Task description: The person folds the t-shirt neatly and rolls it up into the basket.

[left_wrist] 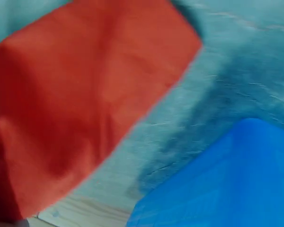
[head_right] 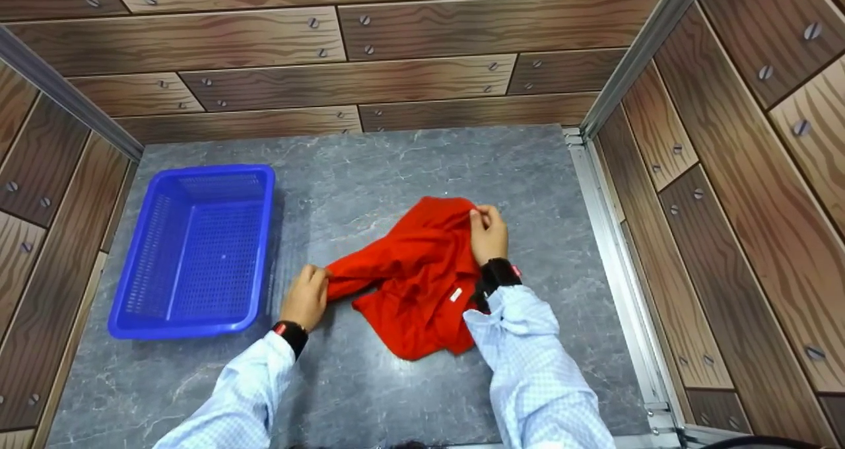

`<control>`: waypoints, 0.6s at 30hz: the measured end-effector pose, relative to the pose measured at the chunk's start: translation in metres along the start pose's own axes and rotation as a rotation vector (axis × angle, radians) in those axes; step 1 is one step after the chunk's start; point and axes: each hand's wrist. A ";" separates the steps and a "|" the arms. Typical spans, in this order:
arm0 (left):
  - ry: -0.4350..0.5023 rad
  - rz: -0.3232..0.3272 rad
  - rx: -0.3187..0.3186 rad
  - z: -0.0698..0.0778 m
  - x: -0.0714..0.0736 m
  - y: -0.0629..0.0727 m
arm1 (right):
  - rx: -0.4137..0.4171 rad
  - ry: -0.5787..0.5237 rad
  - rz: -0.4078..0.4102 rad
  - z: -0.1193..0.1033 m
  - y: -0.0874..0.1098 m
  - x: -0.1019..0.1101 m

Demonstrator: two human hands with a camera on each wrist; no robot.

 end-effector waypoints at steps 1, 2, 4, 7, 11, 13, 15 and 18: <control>-0.013 -0.017 -0.031 -0.002 -0.001 0.004 | 0.029 -0.020 -0.001 -0.001 0.002 0.000; -0.020 -0.038 -0.060 -0.003 -0.003 0.009 | 0.070 -0.023 -0.017 -0.001 0.005 -0.001; -0.036 -0.089 -0.104 -0.005 -0.006 0.017 | 0.177 0.022 -0.090 0.000 0.016 -0.007; -0.056 -0.160 -0.124 -0.006 -0.011 0.027 | 0.445 0.184 -0.263 0.008 0.041 -0.021; -0.064 -0.191 -0.108 -0.004 -0.015 0.032 | 0.929 0.455 -0.524 0.027 0.075 -0.045; -0.068 -0.181 -0.105 -0.003 -0.016 0.033 | 1.143 0.590 -0.622 0.038 0.090 -0.052; -0.066 -0.184 -0.104 -0.003 -0.016 0.034 | 1.249 0.684 -0.678 0.050 0.104 -0.055; -0.013 -0.246 -0.075 -0.004 -0.013 0.035 | 1.100 0.679 -0.712 0.060 0.122 -0.054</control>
Point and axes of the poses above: each hand's wrist, its own y-axis away from the middle knuckle, its own x-axis out of the back of the hand, z = x × y, and after that the axes turned 5 degrees about x, right-handed
